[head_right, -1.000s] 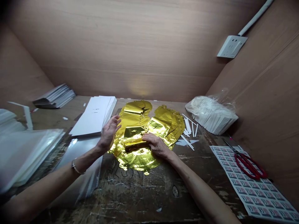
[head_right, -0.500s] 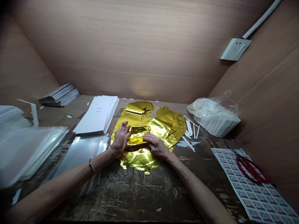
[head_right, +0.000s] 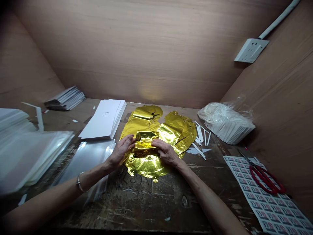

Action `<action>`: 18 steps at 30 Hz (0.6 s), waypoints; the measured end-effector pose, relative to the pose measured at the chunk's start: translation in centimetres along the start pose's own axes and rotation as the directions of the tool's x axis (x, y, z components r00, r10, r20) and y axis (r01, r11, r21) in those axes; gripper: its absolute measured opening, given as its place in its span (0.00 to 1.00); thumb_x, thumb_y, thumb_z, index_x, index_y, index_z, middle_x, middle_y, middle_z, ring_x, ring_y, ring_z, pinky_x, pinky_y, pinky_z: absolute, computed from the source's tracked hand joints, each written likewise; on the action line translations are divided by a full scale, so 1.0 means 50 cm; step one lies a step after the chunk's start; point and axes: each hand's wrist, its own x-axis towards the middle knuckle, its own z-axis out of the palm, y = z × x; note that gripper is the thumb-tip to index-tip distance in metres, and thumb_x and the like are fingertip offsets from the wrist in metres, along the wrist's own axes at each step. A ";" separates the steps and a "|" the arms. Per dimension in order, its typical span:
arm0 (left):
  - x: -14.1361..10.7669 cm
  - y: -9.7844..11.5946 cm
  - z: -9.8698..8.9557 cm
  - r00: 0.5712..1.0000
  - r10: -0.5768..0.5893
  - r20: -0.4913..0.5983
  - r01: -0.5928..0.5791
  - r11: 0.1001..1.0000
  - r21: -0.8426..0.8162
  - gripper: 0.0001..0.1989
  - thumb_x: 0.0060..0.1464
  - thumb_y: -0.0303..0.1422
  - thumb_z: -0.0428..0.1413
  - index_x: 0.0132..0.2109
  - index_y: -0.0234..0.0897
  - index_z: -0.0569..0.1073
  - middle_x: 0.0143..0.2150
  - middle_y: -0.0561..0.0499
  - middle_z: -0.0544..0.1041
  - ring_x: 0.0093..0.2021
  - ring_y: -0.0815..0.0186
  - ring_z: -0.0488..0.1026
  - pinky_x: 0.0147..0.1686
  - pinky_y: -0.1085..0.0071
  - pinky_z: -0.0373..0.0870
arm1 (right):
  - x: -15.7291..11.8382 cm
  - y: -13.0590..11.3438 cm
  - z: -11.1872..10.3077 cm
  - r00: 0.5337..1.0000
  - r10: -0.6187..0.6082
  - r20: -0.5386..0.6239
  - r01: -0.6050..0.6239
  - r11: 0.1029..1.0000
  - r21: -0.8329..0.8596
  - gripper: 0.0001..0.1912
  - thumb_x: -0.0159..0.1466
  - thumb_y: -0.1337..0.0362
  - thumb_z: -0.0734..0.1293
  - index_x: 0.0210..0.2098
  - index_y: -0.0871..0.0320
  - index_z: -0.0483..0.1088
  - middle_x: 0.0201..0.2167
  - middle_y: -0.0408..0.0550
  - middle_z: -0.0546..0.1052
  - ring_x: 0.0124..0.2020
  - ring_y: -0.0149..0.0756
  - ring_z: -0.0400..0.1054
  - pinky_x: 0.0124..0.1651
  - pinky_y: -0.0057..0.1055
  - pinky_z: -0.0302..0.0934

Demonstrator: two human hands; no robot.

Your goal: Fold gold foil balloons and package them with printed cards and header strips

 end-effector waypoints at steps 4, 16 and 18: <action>0.016 0.007 0.008 0.999 -0.018 0.041 0.018 1.000 -0.007 0.21 0.46 0.46 0.50 0.41 0.33 0.67 0.39 0.46 0.70 0.41 0.63 0.67 0.34 0.72 0.67 | -0.001 0.004 0.002 1.000 -0.005 -0.013 0.005 1.000 0.004 0.19 0.54 0.75 0.57 0.43 0.57 0.66 0.44 0.50 0.69 0.48 0.33 0.61 0.51 0.37 0.55; 0.044 0.009 -0.023 0.515 0.178 0.839 -0.849 0.238 0.471 0.19 0.50 0.27 0.45 0.52 0.36 0.60 0.52 0.43 0.64 0.54 0.62 0.56 0.54 0.58 0.47 | 0.006 0.002 0.004 0.999 -0.019 0.031 0.021 0.998 -0.053 0.22 0.51 0.78 0.55 0.42 0.57 0.66 0.44 0.50 0.69 0.48 0.33 0.60 0.50 0.37 0.55; 0.049 -0.002 -0.020 0.511 0.140 0.848 -0.846 0.253 0.469 0.19 0.50 0.24 0.43 0.50 0.38 0.62 0.48 0.45 0.67 0.50 0.64 0.61 0.51 0.62 0.53 | 0.008 0.000 -0.003 0.998 -0.023 0.052 0.027 0.997 -0.079 0.25 0.49 0.79 0.55 0.44 0.57 0.64 0.45 0.50 0.68 0.48 0.33 0.59 0.51 0.37 0.55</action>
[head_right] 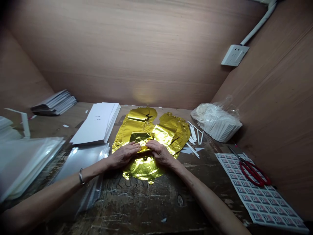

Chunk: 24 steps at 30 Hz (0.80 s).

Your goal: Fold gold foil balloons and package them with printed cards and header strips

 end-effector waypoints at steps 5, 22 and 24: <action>-0.007 -0.009 0.002 0.992 -0.123 -0.023 0.119 0.985 -0.128 0.18 0.47 0.23 0.44 0.45 0.40 0.66 0.42 0.48 0.71 0.43 0.64 0.65 0.43 0.68 0.60 | -0.002 0.005 -0.032 0.995 0.089 -0.046 -0.094 0.989 -0.116 0.31 0.45 0.79 0.55 0.50 0.61 0.59 0.47 0.53 0.66 0.50 0.36 0.57 0.52 0.38 0.52; 0.086 -0.060 -0.057 0.719 -0.686 0.109 0.632 0.583 -0.510 0.09 0.38 0.32 0.51 0.27 0.31 0.72 0.19 0.53 0.68 0.23 0.69 0.64 0.23 0.76 0.58 | 0.052 0.005 -0.030 0.856 0.512 -0.077 -0.513 0.858 0.002 0.10 0.52 0.61 0.60 0.19 0.60 0.64 0.16 0.40 0.65 0.21 0.30 0.59 0.25 0.26 0.54; 0.099 -0.073 -0.054 0.649 -0.751 0.119 0.701 0.530 -0.477 0.06 0.36 0.31 0.52 0.23 0.32 0.70 0.16 0.54 0.65 0.20 0.70 0.62 0.20 0.76 0.56 | 0.062 0.007 -0.029 0.806 0.588 -0.070 -0.590 0.807 -0.007 0.11 0.52 0.59 0.60 0.19 0.60 0.64 0.15 0.39 0.63 0.19 0.28 0.57 0.22 0.25 0.52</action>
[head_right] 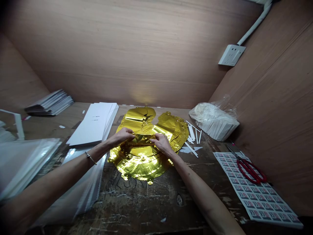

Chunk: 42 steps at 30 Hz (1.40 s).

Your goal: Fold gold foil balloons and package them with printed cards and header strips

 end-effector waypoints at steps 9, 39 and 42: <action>0.042 -0.001 0.009 0.996 -0.087 -0.013 0.088 0.992 0.094 0.02 0.30 0.26 0.52 0.19 0.32 0.67 0.13 0.54 0.63 0.18 0.69 0.62 0.18 0.75 0.55 | -0.012 -0.040 0.003 0.907 -0.407 -0.111 0.316 0.830 -0.460 0.21 0.55 0.62 0.60 0.48 0.58 0.61 0.51 0.56 0.61 0.52 0.46 0.51 0.51 0.44 0.43; -0.047 0.037 0.048 0.891 0.453 0.028 -0.433 0.830 0.351 0.12 0.38 0.21 0.48 0.34 0.27 0.67 0.27 0.42 0.71 0.29 0.59 0.68 0.32 0.64 0.62 | 0.010 -0.031 -0.009 0.964 -0.243 0.106 0.240 0.970 0.046 0.32 0.51 0.55 0.64 0.53 0.56 0.55 0.56 0.54 0.55 0.57 0.44 0.44 0.56 0.46 0.38; -0.036 0.049 0.018 0.900 0.368 -0.233 -0.420 0.876 -0.238 0.11 0.38 0.23 0.46 0.32 0.30 0.68 0.26 0.48 0.71 0.27 0.66 0.68 0.29 0.70 0.63 | 0.024 -0.042 -0.046 0.994 0.023 -0.110 0.034 0.870 0.492 0.37 0.50 0.56 0.65 0.56 0.57 0.47 0.55 0.56 0.55 0.54 0.41 0.51 0.53 0.40 0.48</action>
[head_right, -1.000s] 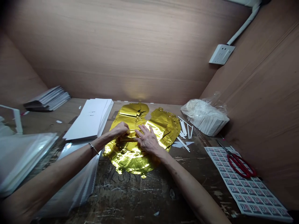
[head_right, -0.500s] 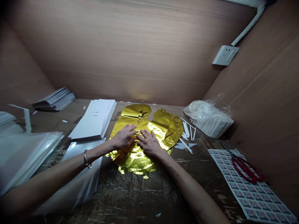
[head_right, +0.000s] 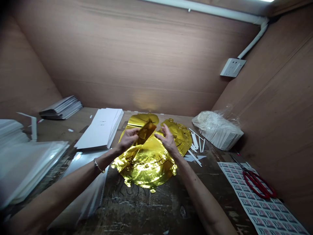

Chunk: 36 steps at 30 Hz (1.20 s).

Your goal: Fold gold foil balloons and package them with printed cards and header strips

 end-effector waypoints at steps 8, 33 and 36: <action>-0.015 0.000 0.020 0.952 -0.266 -0.152 0.034 0.584 -0.811 0.12 0.29 0.22 0.52 0.29 0.30 0.69 0.24 0.54 0.71 0.23 0.74 0.65 0.26 0.78 0.60 | -0.049 -0.028 0.112 0.936 0.272 0.223 -0.351 0.667 0.657 0.17 0.43 0.62 0.70 0.32 0.61 0.69 0.30 0.48 0.74 0.29 0.36 0.68 0.31 0.35 0.65; 0.007 -0.012 -0.049 0.931 -0.160 -0.327 -0.026 0.866 -0.499 0.09 0.33 0.31 0.59 0.24 0.29 0.70 0.18 0.54 0.69 0.18 0.75 0.63 0.19 0.77 0.60 | -0.056 0.016 0.113 0.951 0.307 0.040 -0.279 0.791 0.544 0.10 0.41 0.63 0.69 0.21 0.63 0.69 0.13 0.39 0.65 0.13 0.24 0.58 0.15 0.26 0.59; 0.012 -0.017 -0.053 0.932 -0.247 -0.266 0.058 0.824 -0.564 0.11 0.31 0.33 0.60 0.19 0.30 0.67 0.14 0.56 0.66 0.14 0.75 0.61 0.15 0.78 0.57 | -0.059 0.014 0.112 0.951 0.306 0.035 -0.278 0.804 0.525 0.10 0.42 0.63 0.69 0.20 0.64 0.68 0.13 0.39 0.65 0.13 0.24 0.58 0.14 0.24 0.57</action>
